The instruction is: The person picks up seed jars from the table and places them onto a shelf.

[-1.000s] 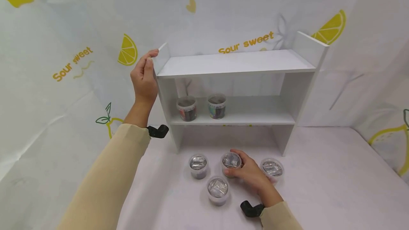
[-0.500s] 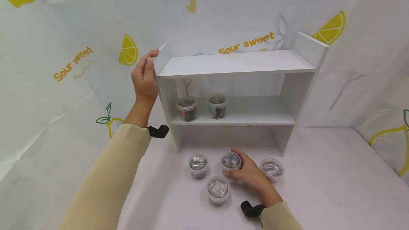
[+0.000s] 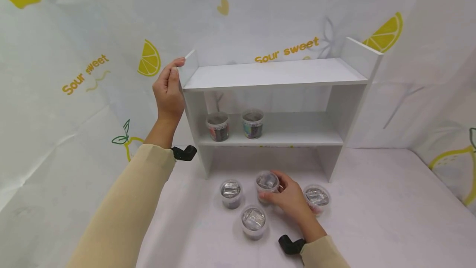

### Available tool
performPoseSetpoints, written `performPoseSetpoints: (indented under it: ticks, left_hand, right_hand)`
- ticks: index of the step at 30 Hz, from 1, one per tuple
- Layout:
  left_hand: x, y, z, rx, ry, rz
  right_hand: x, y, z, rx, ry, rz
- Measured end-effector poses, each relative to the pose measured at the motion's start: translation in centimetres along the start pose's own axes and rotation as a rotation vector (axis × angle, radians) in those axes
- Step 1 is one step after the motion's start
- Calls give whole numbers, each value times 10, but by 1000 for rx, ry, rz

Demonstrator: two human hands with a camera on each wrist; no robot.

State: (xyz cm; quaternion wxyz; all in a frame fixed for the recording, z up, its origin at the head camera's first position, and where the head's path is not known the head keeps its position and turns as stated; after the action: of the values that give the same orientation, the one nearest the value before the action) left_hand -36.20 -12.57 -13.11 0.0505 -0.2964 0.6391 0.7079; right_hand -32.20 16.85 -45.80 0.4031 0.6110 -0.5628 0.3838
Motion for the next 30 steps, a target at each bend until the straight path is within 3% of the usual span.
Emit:
performPoseSetpoints:
  ticks: [2,9,14,20,30]
  left_hand:
    - [2,0,0,-4,-4,-2]
    - [31,5,4,-5,-24,16]
    - [33,6,3,-6,-14,44]
    - [30,4,1,-5,-3,23]
    - [41,4,3,15,-10,-41]
  right_hand:
    - [4,-1,-1,-15,3,-5]
    - [26,-8,-18,-119,12,-50]
    - [53,-10,-40,-183,6,-115]
    - [92,-9,-76,-254,-76,-226]
    - [116,17,-129,-307,-139,-175]
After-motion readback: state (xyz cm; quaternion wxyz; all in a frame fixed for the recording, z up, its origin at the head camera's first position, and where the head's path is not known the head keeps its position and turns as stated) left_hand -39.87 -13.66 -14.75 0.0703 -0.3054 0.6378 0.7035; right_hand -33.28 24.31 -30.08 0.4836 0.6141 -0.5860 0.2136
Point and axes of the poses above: each hand's wrist, its own y-axis towards the middle knuckle, its own z-axis out of the palm, x = y × z, the point moved 10 cm from there along y, towards the middle knuckle
